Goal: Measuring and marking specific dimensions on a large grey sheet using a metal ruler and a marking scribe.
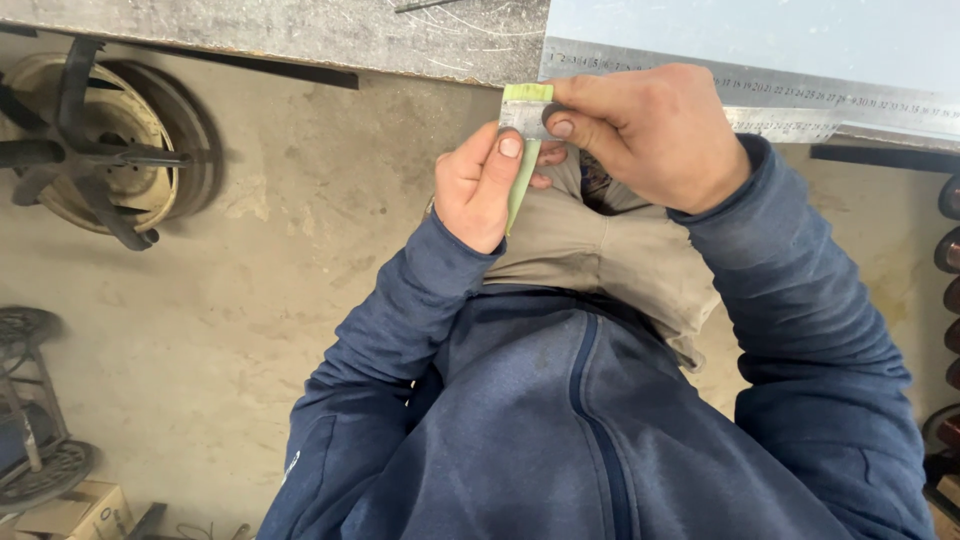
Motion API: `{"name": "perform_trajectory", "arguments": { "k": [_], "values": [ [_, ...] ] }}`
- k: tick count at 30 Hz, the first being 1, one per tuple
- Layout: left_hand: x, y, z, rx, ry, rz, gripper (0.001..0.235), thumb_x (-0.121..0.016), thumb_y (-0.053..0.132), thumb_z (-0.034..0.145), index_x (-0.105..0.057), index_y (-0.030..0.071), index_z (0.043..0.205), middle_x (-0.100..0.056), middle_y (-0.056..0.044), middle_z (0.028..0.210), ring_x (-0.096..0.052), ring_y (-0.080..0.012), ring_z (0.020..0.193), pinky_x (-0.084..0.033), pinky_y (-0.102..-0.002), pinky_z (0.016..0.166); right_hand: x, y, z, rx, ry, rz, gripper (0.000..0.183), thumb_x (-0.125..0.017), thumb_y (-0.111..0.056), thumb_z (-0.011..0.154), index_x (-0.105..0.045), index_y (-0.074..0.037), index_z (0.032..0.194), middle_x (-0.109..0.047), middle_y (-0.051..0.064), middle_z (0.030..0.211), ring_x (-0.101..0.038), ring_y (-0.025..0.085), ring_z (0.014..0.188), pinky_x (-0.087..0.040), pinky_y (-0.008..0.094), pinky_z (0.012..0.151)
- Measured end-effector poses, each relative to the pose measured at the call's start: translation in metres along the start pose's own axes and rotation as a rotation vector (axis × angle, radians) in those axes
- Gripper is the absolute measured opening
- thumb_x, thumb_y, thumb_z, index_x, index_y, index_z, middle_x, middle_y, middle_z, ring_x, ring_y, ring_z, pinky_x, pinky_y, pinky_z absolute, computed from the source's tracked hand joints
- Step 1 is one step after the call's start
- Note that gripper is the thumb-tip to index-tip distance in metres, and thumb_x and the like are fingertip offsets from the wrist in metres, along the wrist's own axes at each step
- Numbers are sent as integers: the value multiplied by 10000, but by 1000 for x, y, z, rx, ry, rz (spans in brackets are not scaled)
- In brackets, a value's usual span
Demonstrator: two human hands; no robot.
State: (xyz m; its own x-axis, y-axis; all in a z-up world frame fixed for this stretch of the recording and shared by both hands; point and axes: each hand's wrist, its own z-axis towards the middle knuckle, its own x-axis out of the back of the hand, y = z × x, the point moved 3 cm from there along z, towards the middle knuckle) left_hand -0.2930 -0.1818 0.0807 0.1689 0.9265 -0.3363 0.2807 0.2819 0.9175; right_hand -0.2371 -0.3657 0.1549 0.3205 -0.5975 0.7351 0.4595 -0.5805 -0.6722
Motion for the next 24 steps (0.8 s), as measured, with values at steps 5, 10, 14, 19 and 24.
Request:
{"name": "perform_trajectory", "arguments": {
  "k": [5,10,14,19,24],
  "values": [
    [0,-4,0,17,2,-40,400,-473,286,1147,-632,-43,1311,-748,-122,1131,-736,-188,1064,-616,-312,867,-1,1,0,-3,10,-15,223,-719,-210,1077,-741,-118,1280,-713,112,944,-673,329,790,-505,387,648],
    [1,-6,0,21,4,-69,404,-480,293,1151,-637,-49,1297,-743,-124,1131,-728,-190,1059,-607,-313,869,-1,1,1,-28,-7,22,193,-706,-215,1070,-739,-126,1238,-713,100,908,-675,317,753,-507,382,630],
    [2,-8,2,23,-3,-75,410,-476,297,1150,-636,-50,1298,-742,-126,1139,-729,-194,1061,-608,-315,872,-2,2,2,-26,-17,7,173,-694,-227,1084,-735,-126,1218,-713,94,911,-678,319,772,-506,382,631],
    [8,-11,6,23,-8,-96,413,-469,297,1151,-631,-54,1298,-742,-130,1132,-736,-204,1069,-615,-325,882,-6,2,6,-33,-30,-50,144,-693,-234,1079,-732,-122,1160,-695,93,877,-656,330,742,-480,405,615],
    [16,-8,7,20,2,-116,410,-470,298,1147,-627,-50,1296,-743,-129,1136,-738,-203,1077,-618,-321,885,-9,-4,17,-28,-37,-24,149,-698,-221,1076,-731,-122,1183,-687,90,865,-640,316,708,-470,395,602]
  ]
}}
